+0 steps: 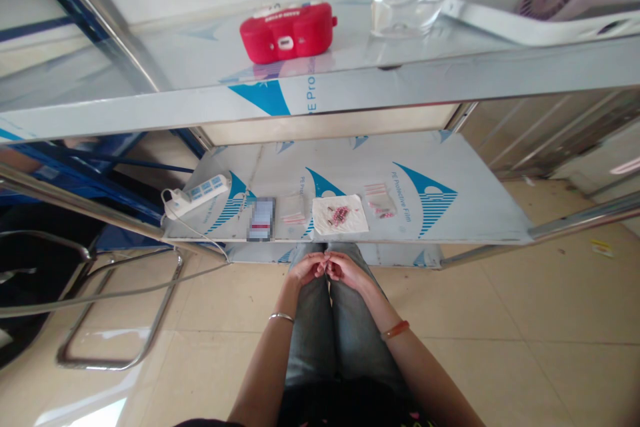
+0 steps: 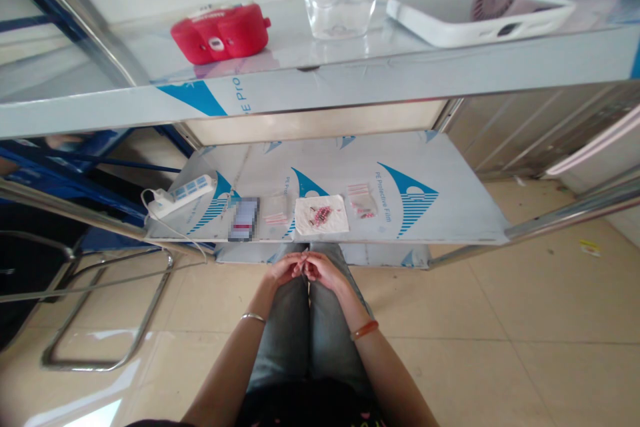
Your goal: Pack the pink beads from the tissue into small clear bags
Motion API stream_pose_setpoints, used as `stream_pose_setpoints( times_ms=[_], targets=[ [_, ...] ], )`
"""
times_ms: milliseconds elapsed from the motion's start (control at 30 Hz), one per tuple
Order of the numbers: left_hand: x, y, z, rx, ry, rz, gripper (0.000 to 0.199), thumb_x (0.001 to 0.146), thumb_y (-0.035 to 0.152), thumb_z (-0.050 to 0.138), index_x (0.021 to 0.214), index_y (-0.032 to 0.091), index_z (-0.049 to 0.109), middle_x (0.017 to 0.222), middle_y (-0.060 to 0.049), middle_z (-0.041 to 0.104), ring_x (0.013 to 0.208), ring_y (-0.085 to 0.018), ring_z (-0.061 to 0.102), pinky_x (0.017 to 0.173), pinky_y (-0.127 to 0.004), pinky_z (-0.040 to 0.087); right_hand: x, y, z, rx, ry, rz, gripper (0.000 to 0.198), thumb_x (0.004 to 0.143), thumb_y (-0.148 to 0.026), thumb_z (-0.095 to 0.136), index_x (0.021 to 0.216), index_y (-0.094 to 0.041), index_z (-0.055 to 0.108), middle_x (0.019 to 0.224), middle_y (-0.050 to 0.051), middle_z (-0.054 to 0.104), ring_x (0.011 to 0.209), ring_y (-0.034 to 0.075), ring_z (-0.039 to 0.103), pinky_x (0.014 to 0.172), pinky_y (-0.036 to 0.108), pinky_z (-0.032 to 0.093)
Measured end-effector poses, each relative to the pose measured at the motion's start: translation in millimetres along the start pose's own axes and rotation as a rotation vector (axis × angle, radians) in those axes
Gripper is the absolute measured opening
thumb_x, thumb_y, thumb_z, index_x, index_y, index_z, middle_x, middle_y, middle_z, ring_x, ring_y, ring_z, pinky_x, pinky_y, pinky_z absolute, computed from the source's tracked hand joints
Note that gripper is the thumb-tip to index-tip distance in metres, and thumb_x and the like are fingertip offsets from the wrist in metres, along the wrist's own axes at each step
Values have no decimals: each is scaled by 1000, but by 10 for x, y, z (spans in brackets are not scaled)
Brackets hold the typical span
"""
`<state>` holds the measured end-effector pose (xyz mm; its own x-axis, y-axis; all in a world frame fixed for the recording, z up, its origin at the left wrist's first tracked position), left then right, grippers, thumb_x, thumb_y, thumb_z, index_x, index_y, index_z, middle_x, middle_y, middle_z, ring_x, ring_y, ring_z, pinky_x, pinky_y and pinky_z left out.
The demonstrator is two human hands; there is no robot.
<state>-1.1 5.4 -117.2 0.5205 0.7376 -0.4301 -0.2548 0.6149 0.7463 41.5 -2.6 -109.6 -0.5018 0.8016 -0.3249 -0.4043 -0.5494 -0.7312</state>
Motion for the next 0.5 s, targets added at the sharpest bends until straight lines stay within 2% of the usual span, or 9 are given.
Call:
stream_pose_setpoints(
  times_ms=[200, 500],
  targets=[
    [21, -9, -8, -35, 36, 9, 28, 62, 30, 70, 54, 13, 49, 41, 7, 40, 37, -2, 32, 42, -19, 22, -7, -38, -24, 32, 41, -15, 21, 65, -37, 68, 65, -17, 59, 48, -5, 50, 41, 6, 37, 40, 20, 23],
    [31, -17, 4, -73, 28, 7, 26, 63, 27, 67, 53, 14, 47, 41, 7, 38, 37, -2, 30, 41, -19, 20, -31, -69, -6, 18, 36, -6, 24, 63, -40, 70, 63, -18, 59, 48, -4, 49, 42, 6, 37, 42, 21, 23]
  ],
)
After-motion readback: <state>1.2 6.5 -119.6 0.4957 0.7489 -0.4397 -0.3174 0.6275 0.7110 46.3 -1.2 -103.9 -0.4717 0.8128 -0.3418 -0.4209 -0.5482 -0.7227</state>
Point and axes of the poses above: each hand's wrist, its own x-axis towards the middle knuckle, its own z-axis out of the palm, y = z × x, the point moved 10 cm from there along x, towards the middle knuckle
